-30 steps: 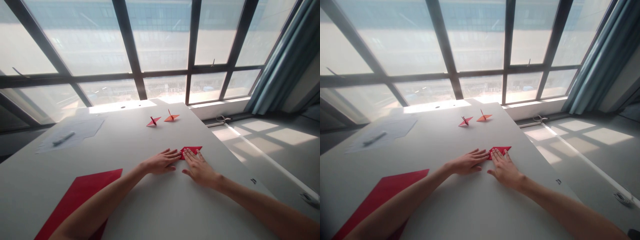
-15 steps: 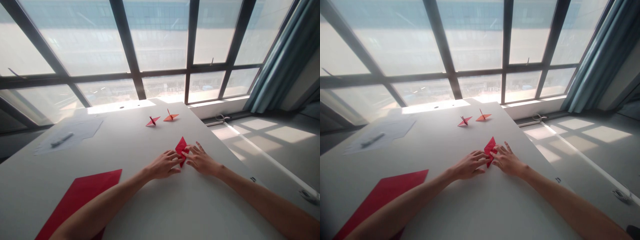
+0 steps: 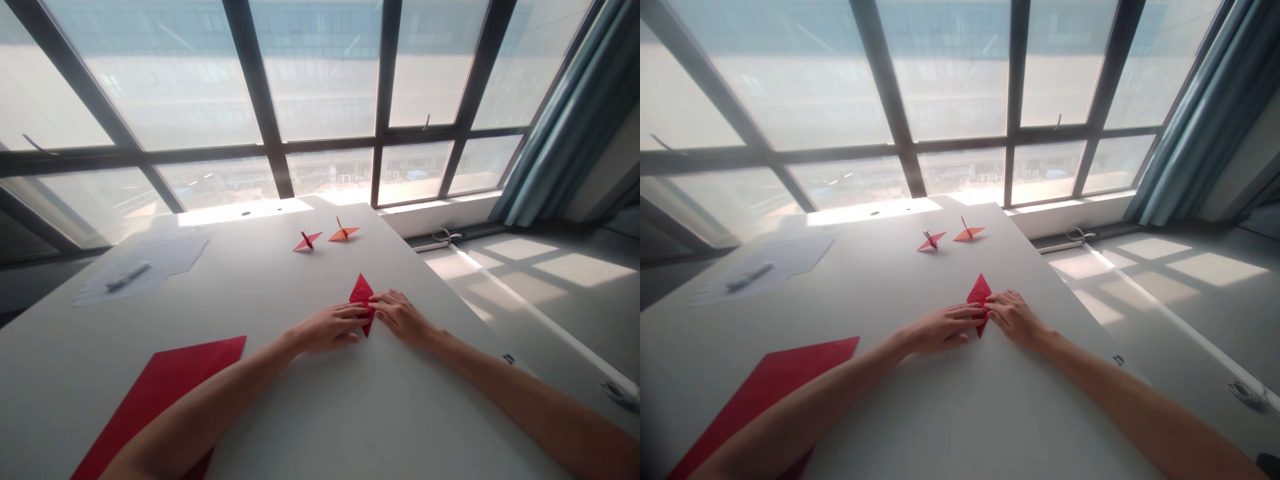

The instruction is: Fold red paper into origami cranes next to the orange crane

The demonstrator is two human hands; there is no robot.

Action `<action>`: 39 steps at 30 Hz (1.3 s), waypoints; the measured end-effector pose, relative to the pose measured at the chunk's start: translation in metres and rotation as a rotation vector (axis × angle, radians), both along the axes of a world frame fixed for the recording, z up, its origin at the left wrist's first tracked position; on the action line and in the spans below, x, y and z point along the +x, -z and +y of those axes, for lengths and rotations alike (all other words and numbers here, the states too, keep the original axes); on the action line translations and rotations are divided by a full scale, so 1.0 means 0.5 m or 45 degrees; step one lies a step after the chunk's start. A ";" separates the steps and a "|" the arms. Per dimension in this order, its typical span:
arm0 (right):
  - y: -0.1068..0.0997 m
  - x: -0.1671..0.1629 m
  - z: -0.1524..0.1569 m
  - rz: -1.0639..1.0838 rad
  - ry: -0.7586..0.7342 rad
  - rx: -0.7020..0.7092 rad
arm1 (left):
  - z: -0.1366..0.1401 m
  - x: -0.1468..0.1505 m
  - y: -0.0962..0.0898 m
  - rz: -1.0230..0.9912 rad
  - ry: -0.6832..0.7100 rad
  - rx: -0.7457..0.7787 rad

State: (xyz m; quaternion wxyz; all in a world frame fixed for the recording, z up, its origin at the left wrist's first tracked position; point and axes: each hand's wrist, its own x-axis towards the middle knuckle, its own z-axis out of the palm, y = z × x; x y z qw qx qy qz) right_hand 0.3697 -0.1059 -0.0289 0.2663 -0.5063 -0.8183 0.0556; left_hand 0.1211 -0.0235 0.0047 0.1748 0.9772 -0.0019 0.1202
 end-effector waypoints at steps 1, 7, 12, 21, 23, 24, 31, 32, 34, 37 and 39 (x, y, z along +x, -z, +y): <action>0.004 -0.001 0.002 0.004 0.030 0.022 | 0.000 0.000 0.000 0.000 -0.002 0.008; 0.007 -0.005 0.010 -0.016 -0.030 0.086 | 0.012 0.009 0.016 -0.151 -0.287 0.047; 0.003 -0.006 0.011 0.048 -0.032 0.090 | 0.029 0.016 0.036 -0.141 -0.403 -0.084; 0.000 -0.008 0.008 0.106 0.031 0.127 | 0.023 0.011 0.027 -0.156 -0.458 -0.224; -0.003 -0.006 0.008 0.086 0.031 0.131 | 0.029 0.009 0.030 -0.157 -0.445 -0.184; -0.006 -0.005 0.007 0.074 0.034 0.133 | 0.031 0.007 0.031 -0.161 -0.440 -0.158; -0.029 0.007 -0.006 -0.057 -0.010 0.128 | 0.035 -0.004 0.013 -0.155 -0.323 0.028; -0.031 0.007 -0.007 -0.067 -0.019 0.124 | 0.034 -0.005 0.009 -0.152 -0.323 0.068; -0.032 0.004 -0.008 -0.079 -0.028 0.118 | 0.032 -0.006 0.005 -0.145 -0.335 0.146; -0.031 -0.002 -0.006 -0.077 -0.022 0.116 | 0.031 -0.007 0.004 -0.104 -0.337 0.231; -0.029 -0.004 -0.004 -0.072 -0.018 0.117 | 0.032 -0.008 0.005 -0.068 -0.316 0.258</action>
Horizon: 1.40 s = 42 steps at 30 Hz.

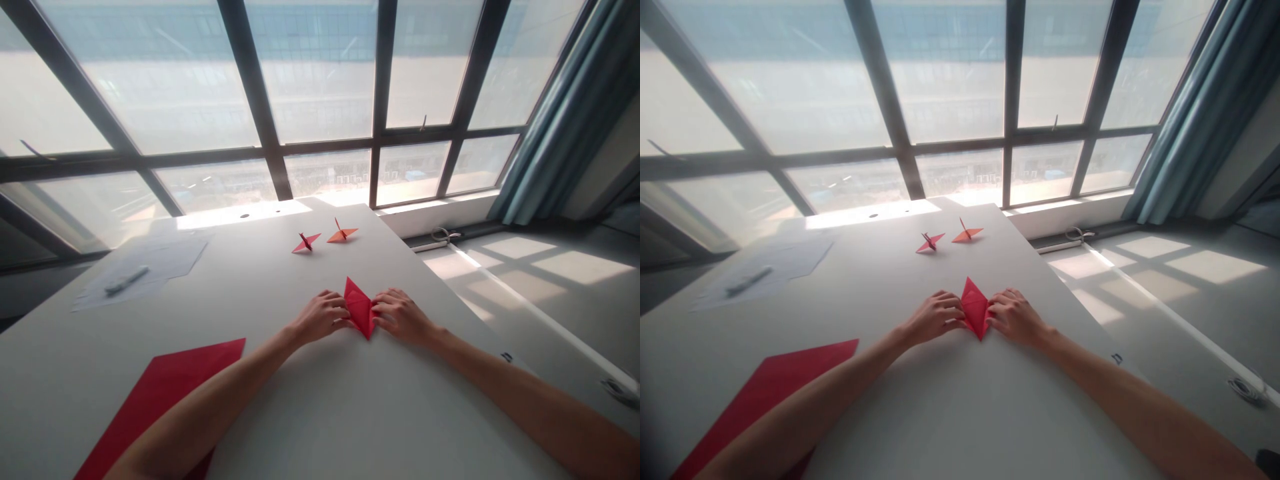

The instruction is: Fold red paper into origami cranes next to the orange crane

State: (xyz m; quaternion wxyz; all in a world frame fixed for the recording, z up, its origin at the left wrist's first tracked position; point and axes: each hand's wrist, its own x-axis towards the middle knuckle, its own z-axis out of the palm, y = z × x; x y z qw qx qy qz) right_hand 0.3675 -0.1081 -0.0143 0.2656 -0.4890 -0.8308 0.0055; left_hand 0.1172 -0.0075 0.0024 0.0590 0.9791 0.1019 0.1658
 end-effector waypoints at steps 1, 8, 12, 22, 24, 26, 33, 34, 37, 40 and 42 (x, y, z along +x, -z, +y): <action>0.001 -0.001 0.001 0.005 0.001 0.001 | 0.001 0.000 0.000 0.014 0.008 0.003; 0.013 -0.002 0.003 0.073 0.023 -0.007 | 0.015 -0.001 -0.004 -0.038 0.007 -0.339; 0.017 -0.002 0.004 0.098 0.038 -0.033 | 0.026 -0.001 -0.010 -0.045 0.000 -0.582; 0.016 -0.005 0.004 0.224 0.114 -0.065 | 0.015 -0.008 -0.046 0.104 0.122 -0.269; 0.011 -0.011 0.000 0.273 0.147 -0.031 | 0.002 -0.005 -0.047 0.136 0.122 -0.112; 0.003 -0.019 -0.005 0.300 0.186 0.013 | -0.009 0.000 -0.042 0.141 0.056 -0.028; -0.010 -0.051 -0.021 0.323 0.224 0.033 | -0.023 0.012 -0.023 -0.061 -0.228 -0.174; -0.006 -0.053 -0.020 0.332 0.227 0.020 | -0.023 0.012 -0.023 -0.069 -0.237 -0.191; 0.013 -0.052 -0.013 0.403 0.264 -0.031 | -0.019 0.013 -0.018 -0.055 -0.206 -0.199; 0.033 -0.045 -0.003 0.494 0.335 -0.065 | -0.012 0.016 -0.011 -0.026 -0.123 -0.193; 0.040 -0.040 0.001 0.506 0.353 -0.077 | -0.006 0.017 -0.009 0.007 -0.081 -0.210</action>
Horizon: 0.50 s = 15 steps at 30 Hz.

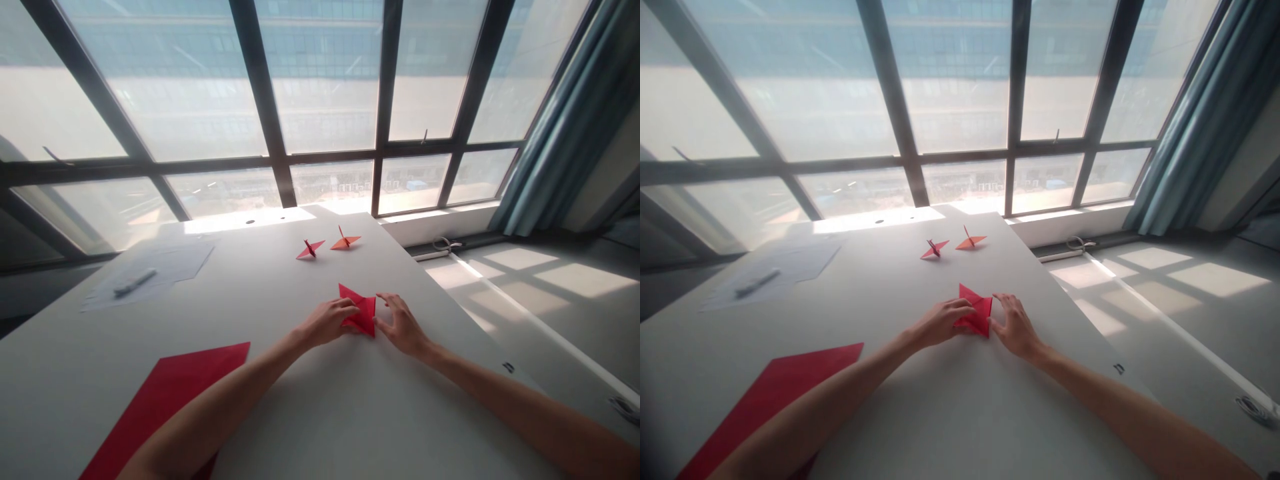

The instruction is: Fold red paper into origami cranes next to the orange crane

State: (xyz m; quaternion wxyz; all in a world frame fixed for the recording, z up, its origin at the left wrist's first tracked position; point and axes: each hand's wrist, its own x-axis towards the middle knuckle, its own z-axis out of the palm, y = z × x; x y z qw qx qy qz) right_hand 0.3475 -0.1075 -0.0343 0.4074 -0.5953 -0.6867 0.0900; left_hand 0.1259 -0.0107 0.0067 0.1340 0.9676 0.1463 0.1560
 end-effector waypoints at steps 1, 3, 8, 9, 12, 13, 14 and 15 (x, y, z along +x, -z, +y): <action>0.001 0.002 0.001 -0.006 -0.006 -0.007 | 0.003 0.000 0.000 0.012 0.012 -0.015; -0.001 0.003 0.003 -0.009 -0.022 -0.025 | 0.007 -0.001 -0.001 0.025 0.021 -0.037; -0.023 -0.004 0.019 0.051 0.010 -0.096 | 0.008 -0.003 -0.008 0.058 0.016 0.026; -0.028 -0.006 0.024 0.061 0.024 -0.092 | 0.008 -0.003 -0.010 0.059 0.014 0.053; -0.035 -0.015 0.042 0.090 0.051 -0.050 | 0.005 -0.006 -0.014 0.070 0.007 0.133; -0.034 -0.018 0.046 0.102 0.057 -0.031 | 0.004 -0.007 -0.014 0.073 0.002 0.148; -0.031 -0.021 0.049 0.116 0.061 -0.012 | 0.004 -0.008 -0.012 0.066 -0.006 0.147; -0.026 -0.023 0.051 0.132 0.066 0.006 | 0.005 -0.010 -0.010 0.047 -0.019 0.126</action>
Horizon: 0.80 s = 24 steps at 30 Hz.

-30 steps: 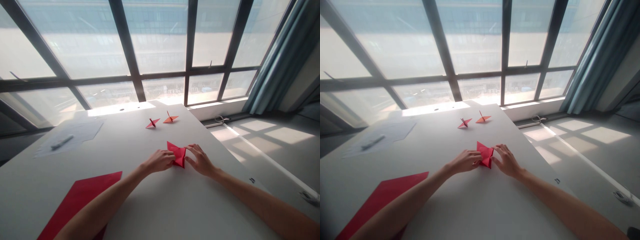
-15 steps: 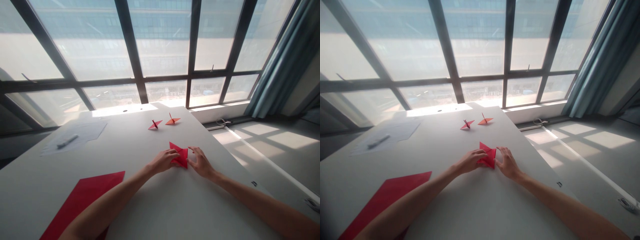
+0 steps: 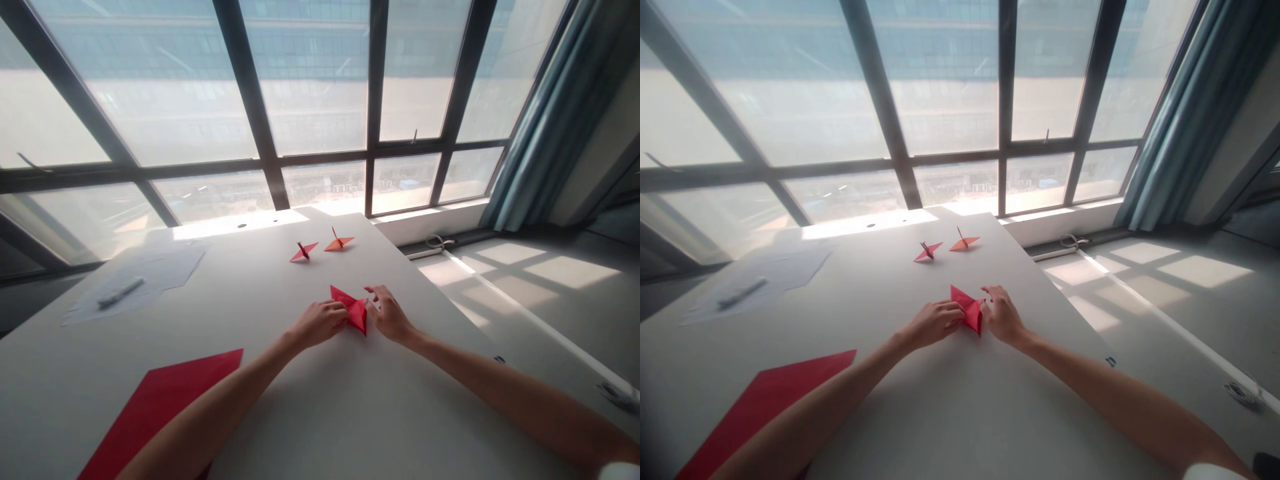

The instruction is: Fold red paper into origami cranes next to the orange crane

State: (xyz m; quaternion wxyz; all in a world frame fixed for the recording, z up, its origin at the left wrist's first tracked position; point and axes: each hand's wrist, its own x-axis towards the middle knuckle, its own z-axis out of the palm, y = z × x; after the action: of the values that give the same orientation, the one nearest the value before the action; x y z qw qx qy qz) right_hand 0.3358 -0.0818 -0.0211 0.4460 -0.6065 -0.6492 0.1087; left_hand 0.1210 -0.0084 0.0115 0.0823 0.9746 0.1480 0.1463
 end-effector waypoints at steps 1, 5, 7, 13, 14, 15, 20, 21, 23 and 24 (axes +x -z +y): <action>0.006 -0.003 0.001 0.017 0.004 0.013 | 0.001 -0.001 0.004 -0.036 -0.017 -0.040; 0.025 -0.009 -0.006 0.035 -0.003 0.039 | 0.011 0.002 0.026 -0.241 -0.145 -0.325; 0.028 -0.009 -0.010 0.008 -0.027 0.044 | 0.018 0.008 0.037 -0.350 -0.218 -0.535; 0.030 -0.002 -0.008 0.036 -0.083 0.038 | 0.026 0.017 0.045 -0.544 -0.287 -0.948; 0.032 -0.001 -0.007 0.029 -0.067 0.043 | 0.026 0.017 0.045 -0.564 -0.296 -0.953; 0.034 -0.001 -0.005 0.017 -0.048 0.043 | 0.025 0.016 0.045 -0.578 -0.301 -0.957; 0.044 0.000 -0.001 -0.004 -0.025 0.016 | 0.019 0.017 0.046 -0.595 -0.389 -0.928; 0.045 0.000 0.000 0.005 -0.018 0.017 | 0.017 0.018 0.047 -0.604 -0.423 -0.908; 0.046 -0.001 0.001 0.024 0.001 0.021 | 0.012 0.021 0.046 -0.623 -0.474 -0.850; 0.046 -0.001 0.002 0.032 0.009 0.024 | 0.009 0.022 0.046 -0.628 -0.486 -0.817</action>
State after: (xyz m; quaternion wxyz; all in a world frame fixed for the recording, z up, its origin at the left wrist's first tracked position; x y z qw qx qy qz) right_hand 0.3352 -0.0808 -0.0441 0.4602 -0.6031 -0.6424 0.1086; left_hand 0.1319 -0.0037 -0.0114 0.3847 0.7911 0.3391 0.3334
